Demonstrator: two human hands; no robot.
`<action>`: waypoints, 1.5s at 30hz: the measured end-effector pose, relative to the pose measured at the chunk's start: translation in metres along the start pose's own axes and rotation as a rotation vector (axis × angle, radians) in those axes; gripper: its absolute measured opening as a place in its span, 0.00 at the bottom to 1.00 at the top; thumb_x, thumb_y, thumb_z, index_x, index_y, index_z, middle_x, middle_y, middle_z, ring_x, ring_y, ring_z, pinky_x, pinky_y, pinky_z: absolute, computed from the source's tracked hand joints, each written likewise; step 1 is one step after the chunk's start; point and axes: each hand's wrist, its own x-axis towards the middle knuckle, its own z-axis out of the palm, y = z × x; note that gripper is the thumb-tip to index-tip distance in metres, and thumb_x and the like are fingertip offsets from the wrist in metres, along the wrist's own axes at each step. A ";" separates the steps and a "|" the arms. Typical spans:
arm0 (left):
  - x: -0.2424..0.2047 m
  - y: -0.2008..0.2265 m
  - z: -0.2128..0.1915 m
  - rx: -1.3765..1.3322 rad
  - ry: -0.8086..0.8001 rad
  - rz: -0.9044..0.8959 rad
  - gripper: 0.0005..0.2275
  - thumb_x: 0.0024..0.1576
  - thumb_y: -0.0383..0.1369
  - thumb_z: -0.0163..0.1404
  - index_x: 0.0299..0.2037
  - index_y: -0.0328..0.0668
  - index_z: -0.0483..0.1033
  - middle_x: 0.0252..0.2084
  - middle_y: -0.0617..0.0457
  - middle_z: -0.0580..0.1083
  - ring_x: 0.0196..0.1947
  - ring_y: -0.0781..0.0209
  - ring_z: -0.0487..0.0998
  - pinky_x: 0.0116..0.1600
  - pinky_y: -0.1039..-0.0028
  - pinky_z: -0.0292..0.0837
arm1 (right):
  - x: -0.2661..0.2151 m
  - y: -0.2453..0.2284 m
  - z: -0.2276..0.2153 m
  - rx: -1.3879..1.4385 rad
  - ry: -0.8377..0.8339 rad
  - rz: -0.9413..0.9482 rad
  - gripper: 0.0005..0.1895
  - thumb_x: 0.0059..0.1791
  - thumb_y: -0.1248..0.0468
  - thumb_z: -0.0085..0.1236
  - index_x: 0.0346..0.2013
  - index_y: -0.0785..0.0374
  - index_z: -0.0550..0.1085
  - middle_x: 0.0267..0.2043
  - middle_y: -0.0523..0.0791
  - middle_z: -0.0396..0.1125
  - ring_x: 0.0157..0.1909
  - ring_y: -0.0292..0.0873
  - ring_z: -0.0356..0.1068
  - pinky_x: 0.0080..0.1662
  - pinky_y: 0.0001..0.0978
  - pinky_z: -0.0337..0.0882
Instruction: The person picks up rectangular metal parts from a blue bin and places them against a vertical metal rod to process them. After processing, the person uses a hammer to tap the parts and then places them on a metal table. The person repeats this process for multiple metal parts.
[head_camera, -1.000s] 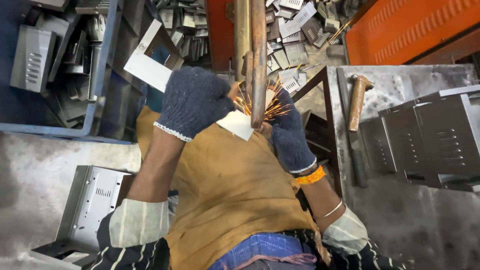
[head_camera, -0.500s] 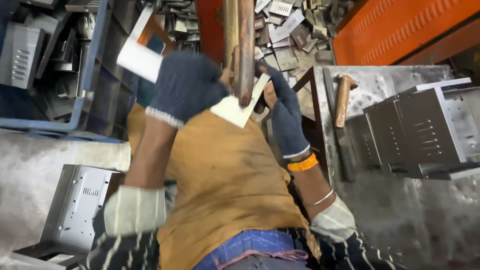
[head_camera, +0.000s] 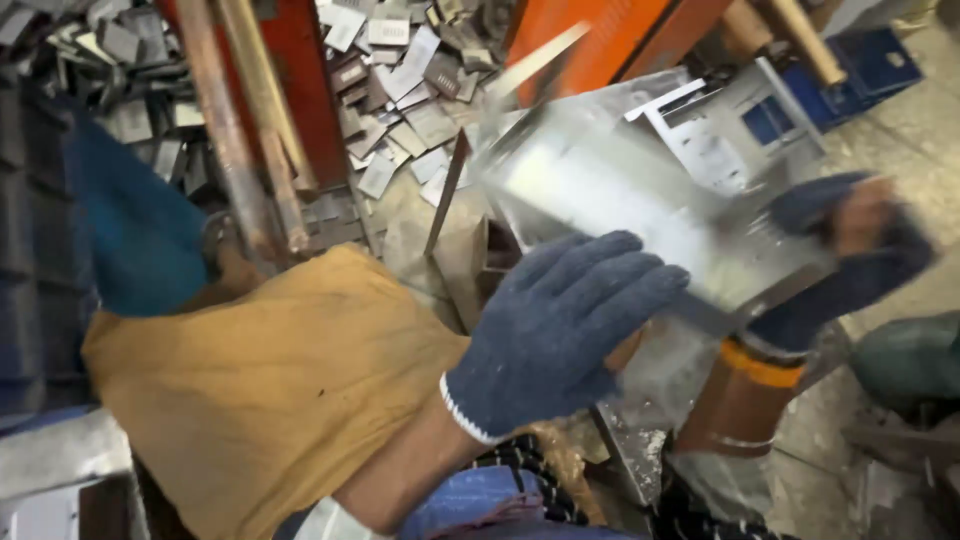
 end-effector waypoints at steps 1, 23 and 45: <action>-0.007 -0.006 0.011 -0.007 0.003 0.011 0.16 0.48 0.27 0.55 0.48 0.37 0.79 0.45 0.46 0.80 0.47 0.48 0.82 0.54 0.61 0.74 | 0.011 0.018 -0.018 -0.025 0.063 -0.125 0.23 0.63 0.55 0.48 0.28 0.64 0.73 0.26 0.44 0.66 0.27 0.39 0.65 0.34 0.30 0.63; -0.327 -0.046 -0.174 0.870 0.210 -1.133 0.17 0.50 0.31 0.58 0.50 0.38 0.79 0.45 0.44 0.80 0.46 0.46 0.80 0.51 0.60 0.75 | -0.117 0.084 0.218 -0.228 -0.753 -0.281 0.04 0.52 0.68 0.55 0.39 0.64 0.77 0.37 0.49 0.72 0.40 0.48 0.71 0.47 0.42 0.70; -0.196 0.073 -0.310 1.689 0.050 -0.302 0.16 0.51 0.44 0.54 0.44 0.44 0.78 0.43 0.50 0.76 0.41 0.45 0.76 0.50 0.52 0.68 | -0.251 -0.118 0.393 -0.031 -0.971 -0.367 0.20 0.34 0.61 0.69 0.37 0.59 0.73 0.29 0.49 0.70 0.31 0.55 0.71 0.34 0.46 0.70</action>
